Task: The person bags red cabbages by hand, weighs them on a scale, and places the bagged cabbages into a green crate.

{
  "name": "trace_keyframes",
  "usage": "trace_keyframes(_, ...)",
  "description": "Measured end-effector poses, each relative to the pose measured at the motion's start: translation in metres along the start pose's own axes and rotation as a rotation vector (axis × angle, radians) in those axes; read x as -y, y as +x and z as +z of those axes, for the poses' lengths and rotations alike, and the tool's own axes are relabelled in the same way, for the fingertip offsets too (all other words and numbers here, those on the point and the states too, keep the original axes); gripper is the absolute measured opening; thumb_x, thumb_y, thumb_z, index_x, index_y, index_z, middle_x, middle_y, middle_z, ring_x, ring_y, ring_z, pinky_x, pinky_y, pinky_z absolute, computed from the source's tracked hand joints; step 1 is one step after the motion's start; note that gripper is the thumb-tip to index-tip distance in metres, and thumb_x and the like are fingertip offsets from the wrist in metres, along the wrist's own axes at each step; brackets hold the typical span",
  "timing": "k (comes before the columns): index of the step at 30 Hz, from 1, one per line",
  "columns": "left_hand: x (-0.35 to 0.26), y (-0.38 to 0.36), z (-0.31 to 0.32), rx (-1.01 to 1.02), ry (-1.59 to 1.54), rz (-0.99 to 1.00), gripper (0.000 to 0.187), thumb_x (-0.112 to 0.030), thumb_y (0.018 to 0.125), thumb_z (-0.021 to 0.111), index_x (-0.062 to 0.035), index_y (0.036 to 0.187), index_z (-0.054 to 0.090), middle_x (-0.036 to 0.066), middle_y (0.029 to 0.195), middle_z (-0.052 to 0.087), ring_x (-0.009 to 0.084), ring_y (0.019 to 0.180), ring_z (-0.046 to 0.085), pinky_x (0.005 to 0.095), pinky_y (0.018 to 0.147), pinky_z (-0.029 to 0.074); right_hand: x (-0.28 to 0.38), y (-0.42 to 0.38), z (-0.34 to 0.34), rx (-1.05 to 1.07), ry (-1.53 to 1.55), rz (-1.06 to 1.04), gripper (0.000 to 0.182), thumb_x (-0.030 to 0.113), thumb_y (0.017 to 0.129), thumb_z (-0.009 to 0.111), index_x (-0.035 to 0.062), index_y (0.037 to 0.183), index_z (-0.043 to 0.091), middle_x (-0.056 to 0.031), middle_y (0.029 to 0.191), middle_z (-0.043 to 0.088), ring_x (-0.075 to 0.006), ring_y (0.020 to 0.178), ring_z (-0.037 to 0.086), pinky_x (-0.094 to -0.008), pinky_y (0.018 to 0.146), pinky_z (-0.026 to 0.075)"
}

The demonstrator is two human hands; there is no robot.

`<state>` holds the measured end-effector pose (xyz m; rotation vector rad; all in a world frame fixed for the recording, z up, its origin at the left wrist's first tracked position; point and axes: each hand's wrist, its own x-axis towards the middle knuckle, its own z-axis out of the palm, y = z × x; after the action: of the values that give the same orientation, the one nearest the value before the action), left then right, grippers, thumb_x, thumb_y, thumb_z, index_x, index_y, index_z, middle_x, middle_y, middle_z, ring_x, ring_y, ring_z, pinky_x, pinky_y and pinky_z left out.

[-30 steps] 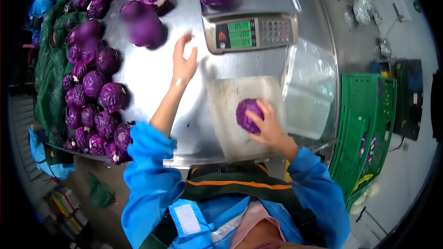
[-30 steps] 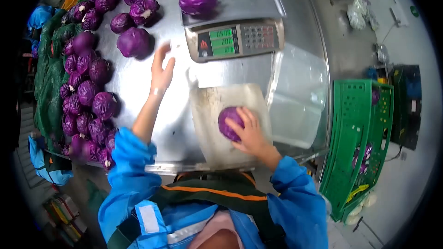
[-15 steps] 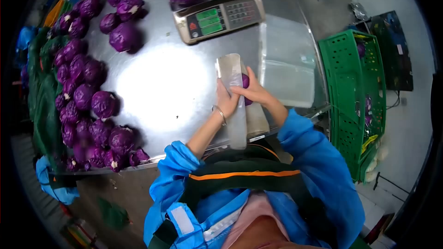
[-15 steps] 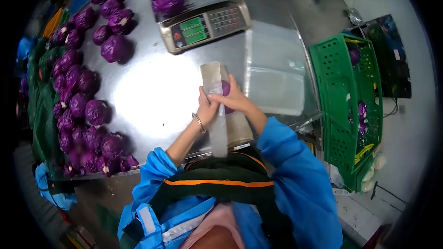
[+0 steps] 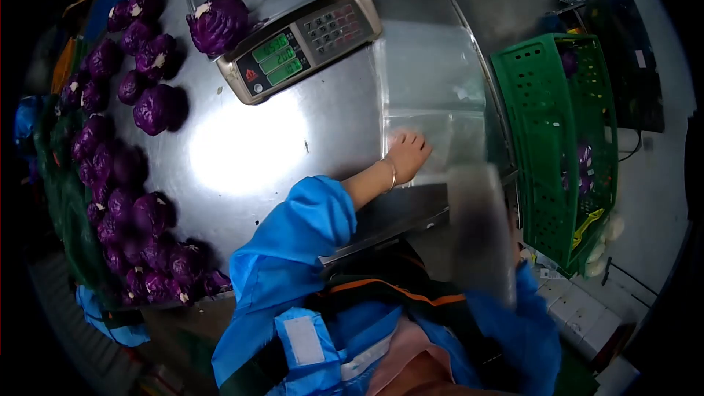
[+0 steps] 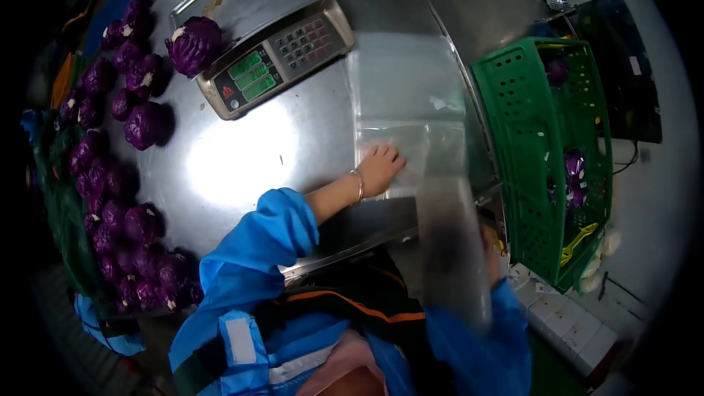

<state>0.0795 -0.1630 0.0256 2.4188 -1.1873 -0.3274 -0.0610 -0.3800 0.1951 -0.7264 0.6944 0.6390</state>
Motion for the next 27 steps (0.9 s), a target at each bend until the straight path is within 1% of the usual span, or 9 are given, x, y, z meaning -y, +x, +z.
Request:
trace_keyframes(8, -0.005, 0.001, -0.004, 0.062, 0.074, -0.132, 0.043, -0.010, 0.071, 0.057, -0.0134, 0.114, 0.050, 0.014, 0.110, 0.048, 0.0326, 0.110, 0.042, 0.0502, 0.093, 0.031, -0.083, -0.032, -0.002, -0.068, -0.002, 0.141, 0.052, 0.037, 0.087, 0.052, 0.0059, 0.128, 0.043, -0.0134, 0.117, 0.054, -0.0225, 0.105, 0.054, -0.0354, 0.093, 0.044)
trace_keyframes(11, 0.005, 0.009, 0.019, -0.182, 0.140, -0.090, 0.033, -0.009, 0.074, 0.056, -0.0121, 0.107, 0.056, 0.013, 0.104, 0.052, 0.0318, 0.101, 0.049, 0.0462, 0.088, 0.037, -0.089, -0.036, 0.017, -0.011, -0.041, 0.105, 0.055, 0.035, 0.086, 0.053, 0.0072, 0.131, 0.040, -0.0128, 0.121, 0.051, -0.0224, 0.109, 0.050, -0.0346, 0.098, 0.039)
trace_keyframes(14, 0.035, 0.014, 0.022, -0.161, -0.358, -0.075, 0.020, -0.012, 0.076, 0.060, -0.0088, 0.096, 0.062, 0.013, 0.096, 0.056, 0.0314, 0.089, 0.055, 0.0400, 0.080, 0.044, -0.095, -0.035, 0.039, -0.050, -0.102, 0.050, 0.054, 0.033, 0.086, 0.053, 0.0077, 0.132, 0.040, -0.0128, 0.120, 0.051, -0.0212, 0.108, 0.051, -0.0325, 0.095, 0.040)
trace_keyframes(16, 0.030, -0.020, -0.011, -0.755, -0.493, -0.122, 0.010, -0.012, 0.079, 0.061, -0.0057, 0.085, 0.064, 0.013, 0.086, 0.058, 0.0306, 0.077, 0.057, 0.0347, 0.069, 0.047, -0.087, -0.034, 0.072, -0.103, -0.163, 0.005, 0.053, 0.034, 0.086, 0.054, 0.0066, 0.129, 0.042, -0.0130, 0.115, 0.054, -0.0193, 0.103, 0.054, -0.0309, 0.091, 0.043)
trace_keyframes(18, -0.001, -0.083, -0.063, -0.868, -0.470, -0.208, 0.011, -0.009, 0.080, 0.062, -0.0052, 0.089, 0.065, 0.012, 0.087, 0.058, 0.0282, 0.073, 0.057, 0.0338, 0.066, 0.047, -0.082, -0.021, 0.088, -0.071, -0.129, -0.048, 0.055, 0.030, 0.086, 0.051, 0.0063, 0.134, 0.038, -0.0117, 0.121, 0.052, -0.0226, 0.107, 0.052, -0.0331, 0.095, 0.041)
trace_keyframes(20, -0.016, -0.126, -0.069, -0.830, -0.473, -0.346, 0.014, -0.006, 0.081, 0.061, -0.0059, 0.094, 0.066, 0.012, 0.089, 0.056, 0.0263, 0.070, 0.056, 0.0332, 0.064, 0.047, -0.071, 0.000, 0.102, -0.048, -0.154, -0.057, 0.055, 0.029, 0.085, 0.054, 0.0041, 0.132, 0.039, -0.0130, 0.120, 0.053, -0.0228, 0.105, 0.054, -0.0312, 0.092, 0.042)
trace_keyframes(22, -0.024, -0.139, -0.058, -0.876, -0.603, -0.454, 0.017, -0.003, 0.080, 0.061, -0.0060, 0.095, 0.066, 0.011, 0.089, 0.055, 0.0249, 0.073, 0.055, 0.0324, 0.065, 0.047, -0.060, 0.070, 0.085, 0.051, -0.532, -0.081, 0.056, 0.026, 0.082, 0.060, 0.0025, 0.130, 0.040, -0.0138, 0.119, 0.053, -0.0213, 0.104, 0.054, -0.0300, 0.090, 0.043)
trace_keyframes(24, -0.022, -0.142, -0.055, -0.946, -0.548, -0.448, 0.019, 0.000, 0.079, 0.060, -0.0062, 0.097, 0.065, 0.010, 0.088, 0.055, 0.0237, 0.075, 0.055, 0.0316, 0.065, 0.046, -0.076, 0.123, 0.105, -0.053, -1.028, -0.516, 0.055, 0.022, 0.081, 0.063, 0.0015, 0.128, 0.042, -0.0145, 0.115, 0.054, -0.0205, 0.102, 0.055, -0.0317, 0.087, 0.045)
trace_keyframes(27, -0.008, -0.146, -0.053, -1.043, -0.336, -0.375, 0.024, 0.001, 0.077, 0.059, -0.0067, 0.099, 0.064, 0.010, 0.089, 0.054, 0.0247, 0.083, 0.052, 0.0325, 0.071, 0.044, -0.121, 0.182, 0.114, -0.401, -1.407, -1.047, 0.060, 0.021, 0.081, 0.063, 0.0008, 0.131, 0.036, -0.0165, 0.120, 0.047, -0.0226, 0.101, 0.055, -0.0326, 0.083, 0.047)
